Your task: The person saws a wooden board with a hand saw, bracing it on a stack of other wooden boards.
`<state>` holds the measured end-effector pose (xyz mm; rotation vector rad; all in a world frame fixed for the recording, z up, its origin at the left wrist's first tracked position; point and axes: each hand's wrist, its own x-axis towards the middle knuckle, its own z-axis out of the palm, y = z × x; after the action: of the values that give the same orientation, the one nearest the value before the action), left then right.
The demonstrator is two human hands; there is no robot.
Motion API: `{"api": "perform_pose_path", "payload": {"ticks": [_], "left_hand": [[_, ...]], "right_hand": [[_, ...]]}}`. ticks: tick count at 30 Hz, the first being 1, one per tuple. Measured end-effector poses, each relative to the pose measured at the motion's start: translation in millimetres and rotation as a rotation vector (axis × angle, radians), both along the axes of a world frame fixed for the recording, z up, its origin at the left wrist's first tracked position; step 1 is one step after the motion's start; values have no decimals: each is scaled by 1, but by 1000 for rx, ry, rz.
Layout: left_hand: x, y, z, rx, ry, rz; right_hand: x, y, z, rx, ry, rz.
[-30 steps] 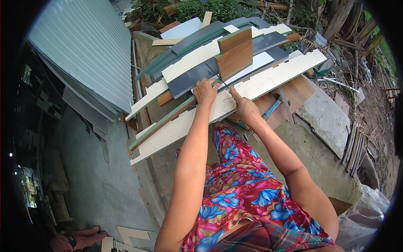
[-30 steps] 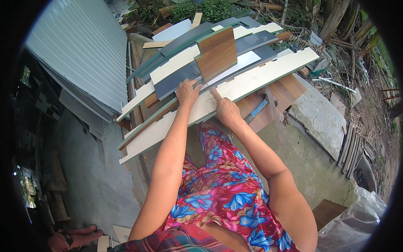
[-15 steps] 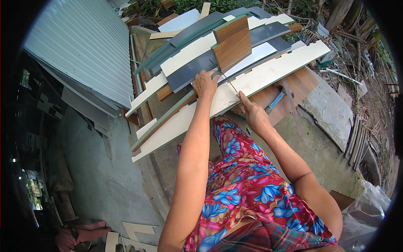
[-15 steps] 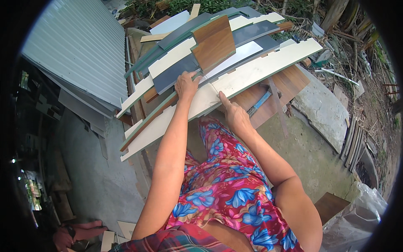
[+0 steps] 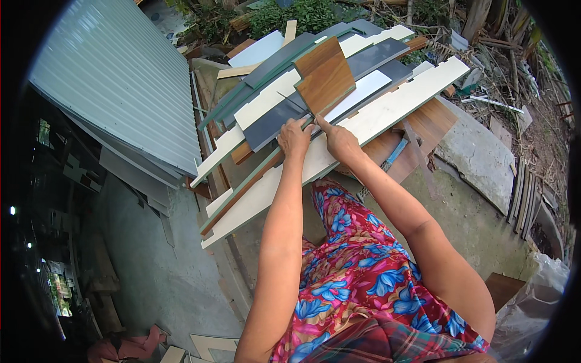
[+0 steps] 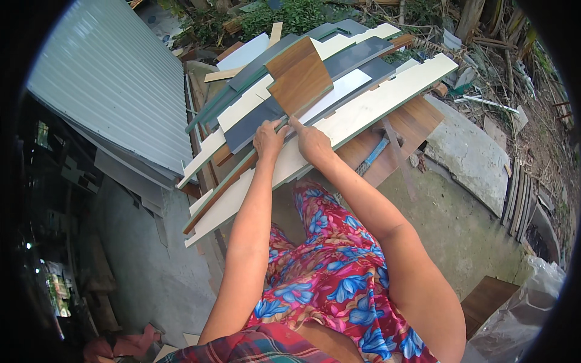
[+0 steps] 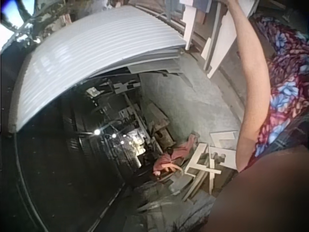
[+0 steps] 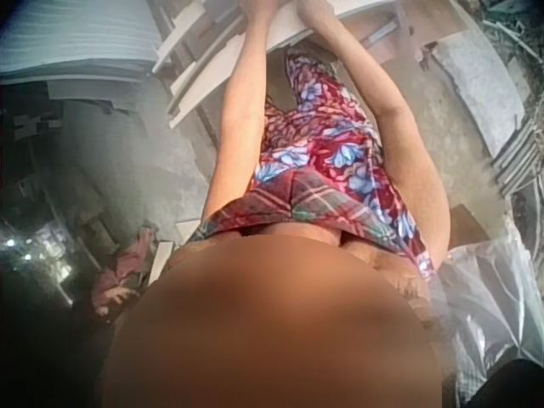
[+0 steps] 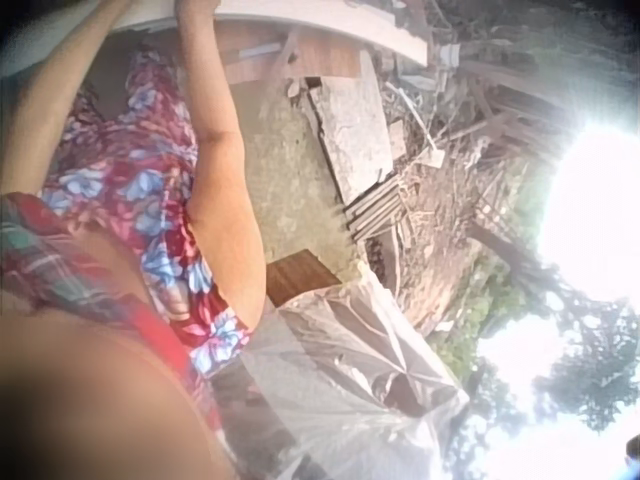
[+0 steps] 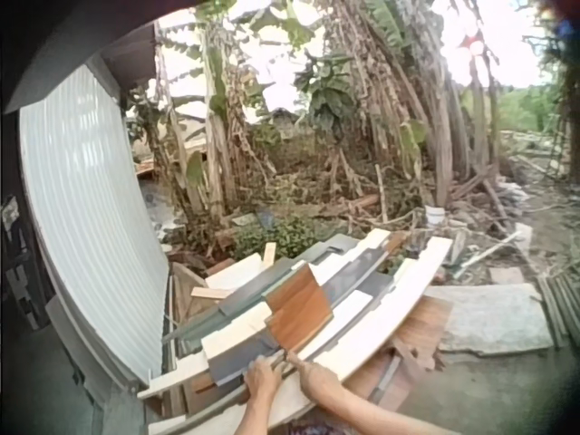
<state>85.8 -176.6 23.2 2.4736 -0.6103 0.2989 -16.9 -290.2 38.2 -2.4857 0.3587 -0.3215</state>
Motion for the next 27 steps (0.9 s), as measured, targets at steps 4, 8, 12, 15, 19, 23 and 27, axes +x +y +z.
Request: {"api": "perform_pose_path", "payload": {"ticks": [4, 8, 12, 15, 19, 23, 27], "left_hand": [[-2, 1, 4, -25, 50, 16], [-5, 0, 7, -7, 23, -9], [0, 3, 5, -16, 16, -17], [4, 8, -1, -16, 1, -9], [3, 4, -1, -20, -25, -35], [-1, 4, -1, -10, -9, -23], [-3, 1, -1, 0, -8, -3]], "right_hand": [[0, 1, -2, -22, 36, 6], [-42, 1, -11, -51, 63, 7], [-100, 6, -10, -30, 78, 21], [-115, 6, -5, 24, 123, 2], [-97, -1, 3, 7, 92, -2], [-42, 3, 2, -26, 72, 0], [-4, 3, 0, -34, 55, -16]]}}
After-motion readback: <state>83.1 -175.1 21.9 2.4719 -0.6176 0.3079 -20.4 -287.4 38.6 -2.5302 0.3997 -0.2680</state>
